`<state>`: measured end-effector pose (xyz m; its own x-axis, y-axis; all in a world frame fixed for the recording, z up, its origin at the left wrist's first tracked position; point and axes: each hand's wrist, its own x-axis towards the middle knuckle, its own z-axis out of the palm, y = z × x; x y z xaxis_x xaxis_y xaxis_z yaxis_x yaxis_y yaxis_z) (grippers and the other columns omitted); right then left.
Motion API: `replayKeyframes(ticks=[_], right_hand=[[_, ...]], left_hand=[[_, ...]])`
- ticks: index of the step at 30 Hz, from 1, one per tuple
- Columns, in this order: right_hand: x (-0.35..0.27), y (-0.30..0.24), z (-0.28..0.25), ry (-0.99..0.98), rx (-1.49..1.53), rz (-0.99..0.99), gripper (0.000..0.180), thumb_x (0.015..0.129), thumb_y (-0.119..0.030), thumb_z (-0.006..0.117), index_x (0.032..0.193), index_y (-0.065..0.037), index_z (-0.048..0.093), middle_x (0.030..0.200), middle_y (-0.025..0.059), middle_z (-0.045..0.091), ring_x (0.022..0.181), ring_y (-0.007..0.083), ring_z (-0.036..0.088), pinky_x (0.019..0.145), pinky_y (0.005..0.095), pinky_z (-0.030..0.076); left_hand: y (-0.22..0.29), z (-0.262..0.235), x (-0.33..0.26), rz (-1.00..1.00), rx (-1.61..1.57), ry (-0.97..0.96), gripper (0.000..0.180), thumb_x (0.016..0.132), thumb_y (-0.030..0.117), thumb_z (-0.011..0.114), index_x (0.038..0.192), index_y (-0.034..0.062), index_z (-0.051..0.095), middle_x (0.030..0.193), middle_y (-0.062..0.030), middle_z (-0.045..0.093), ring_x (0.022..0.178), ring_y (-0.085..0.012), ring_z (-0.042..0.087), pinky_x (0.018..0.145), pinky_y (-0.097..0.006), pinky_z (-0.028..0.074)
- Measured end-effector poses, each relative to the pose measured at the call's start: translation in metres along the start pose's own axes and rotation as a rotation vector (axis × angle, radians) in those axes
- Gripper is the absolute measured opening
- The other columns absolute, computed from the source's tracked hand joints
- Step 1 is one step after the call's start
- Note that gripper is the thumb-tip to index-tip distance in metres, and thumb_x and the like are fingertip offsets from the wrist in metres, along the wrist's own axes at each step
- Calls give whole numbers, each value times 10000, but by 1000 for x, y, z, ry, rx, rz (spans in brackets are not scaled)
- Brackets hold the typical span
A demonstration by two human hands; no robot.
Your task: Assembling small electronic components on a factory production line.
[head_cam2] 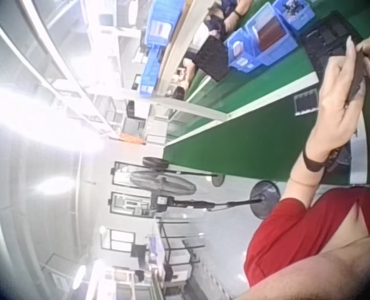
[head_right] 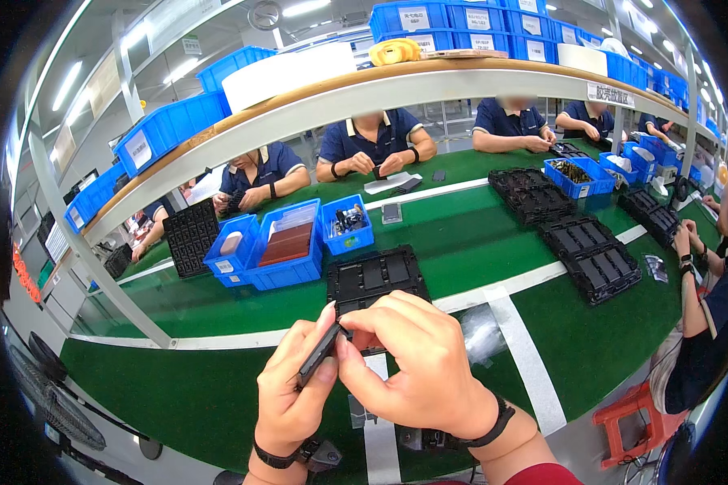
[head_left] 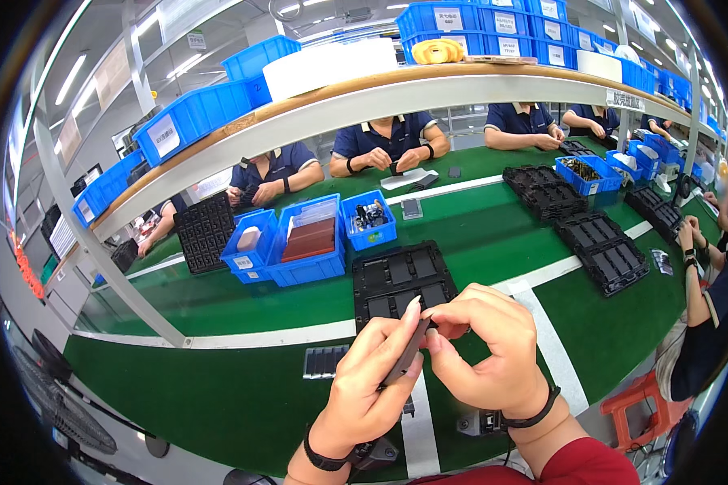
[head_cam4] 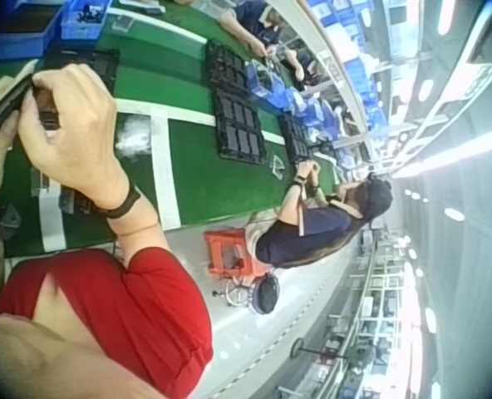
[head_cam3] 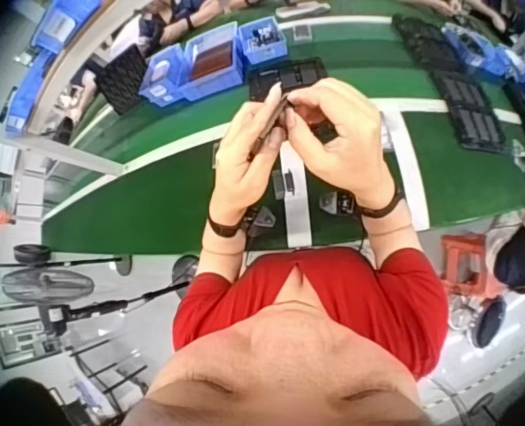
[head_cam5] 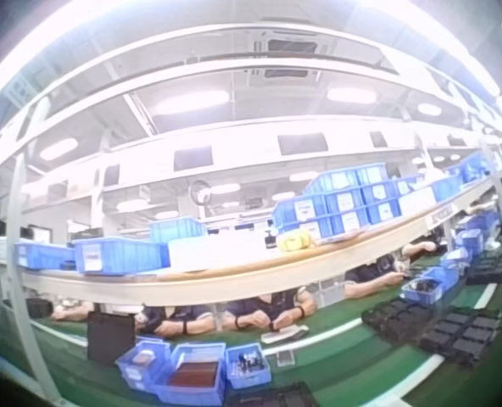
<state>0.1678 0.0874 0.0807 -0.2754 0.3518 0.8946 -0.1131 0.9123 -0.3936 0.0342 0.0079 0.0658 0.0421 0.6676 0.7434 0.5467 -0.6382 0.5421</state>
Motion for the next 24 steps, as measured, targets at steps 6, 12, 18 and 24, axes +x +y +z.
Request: replayKeyframes(ticks=[6, 12, 18, 24], right_hand=[[-1, 2, -2, 13, -43, -44, 124, 625, 18, 636, 717, -10, 557, 590, 62, 531, 503, 208, 510, 473, 295, 405], [2, -3, -9, 0, -38, -16, 119, 612, 15, 631, 686, -20, 544, 564, 51, 503, 484, 201, 492, 457, 288, 391], [0, -1, -6, 11, -52, -52, 117, 608, 15, 633, 671, -20, 540, 551, 40, 493, 469, 182, 485, 443, 270, 378], [2, -1, -16, -90, 128, 16, 97, 617, 32, 616, 651, -25, 544, 547, 38, 512, 459, 169, 492, 440, 261, 387]], left_hand=[[2, 0, 0, -41, 2, -16, 521, 755, -101, 524, 1268, -48, 449, 941, -137, 538, 827, -183, 538, 734, -273, 449], [3, -1, -3, -129, -134, -26, 519, 759, -104, 524, 1269, -47, 449, 938, -135, 538, 838, -187, 549, 733, -275, 450], [7, 0, 0, -24, -64, -49, 516, 768, -104, 522, 1274, -40, 446, 935, -128, 539, 837, -179, 548, 732, -268, 447], [12, -8, -2, -239, -422, -152, 456, 832, -44, 495, 1284, -33, 437, 939, -87, 537, 806, -129, 504, 683, -228, 420]])
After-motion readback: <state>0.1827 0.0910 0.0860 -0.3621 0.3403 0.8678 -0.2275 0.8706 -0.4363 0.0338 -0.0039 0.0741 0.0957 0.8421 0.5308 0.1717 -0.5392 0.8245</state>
